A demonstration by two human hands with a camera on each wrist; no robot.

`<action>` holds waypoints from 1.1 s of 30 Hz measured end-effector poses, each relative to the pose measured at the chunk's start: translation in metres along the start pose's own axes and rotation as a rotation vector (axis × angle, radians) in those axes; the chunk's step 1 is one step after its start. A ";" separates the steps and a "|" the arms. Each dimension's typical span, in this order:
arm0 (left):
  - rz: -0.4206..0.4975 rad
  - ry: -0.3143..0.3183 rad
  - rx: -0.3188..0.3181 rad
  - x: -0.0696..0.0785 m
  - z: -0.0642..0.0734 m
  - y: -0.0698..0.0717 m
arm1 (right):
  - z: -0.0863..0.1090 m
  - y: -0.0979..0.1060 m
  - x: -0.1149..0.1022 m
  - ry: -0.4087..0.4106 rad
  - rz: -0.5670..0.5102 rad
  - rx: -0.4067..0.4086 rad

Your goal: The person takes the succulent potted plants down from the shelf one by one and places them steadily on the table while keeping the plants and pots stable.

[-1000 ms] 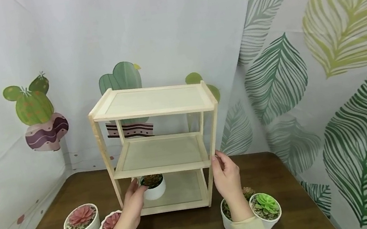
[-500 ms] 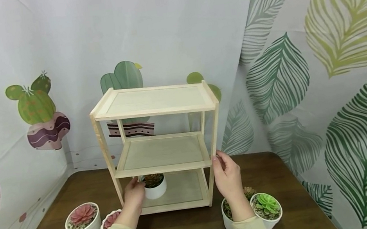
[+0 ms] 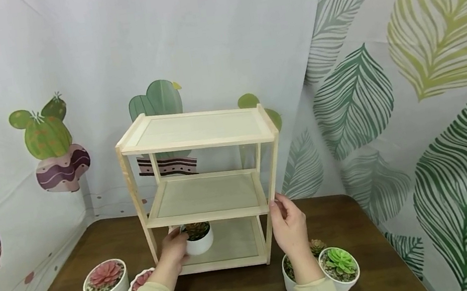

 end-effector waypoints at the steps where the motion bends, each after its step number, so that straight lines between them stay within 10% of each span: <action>1: 0.004 0.009 -0.008 0.000 0.001 0.000 | 0.000 0.000 0.000 -0.003 0.001 -0.002; 18: 0.053 0.060 -0.070 0.001 0.000 -0.003 | 0.004 -0.001 0.002 -0.019 -0.004 -0.033; 33: 0.053 0.066 -0.057 -0.001 -0.002 -0.003 | 0.008 -0.001 0.000 -0.263 -0.186 -0.152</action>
Point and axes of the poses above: each hand's wrist, its own z-axis away from the middle knuckle, its own y-axis out of the back of the hand, x = y × z, the point moved 3 cm from there along -z, towards the middle knuckle, and after that the axes turned 1 degree about -z, right-handed, at the moved point
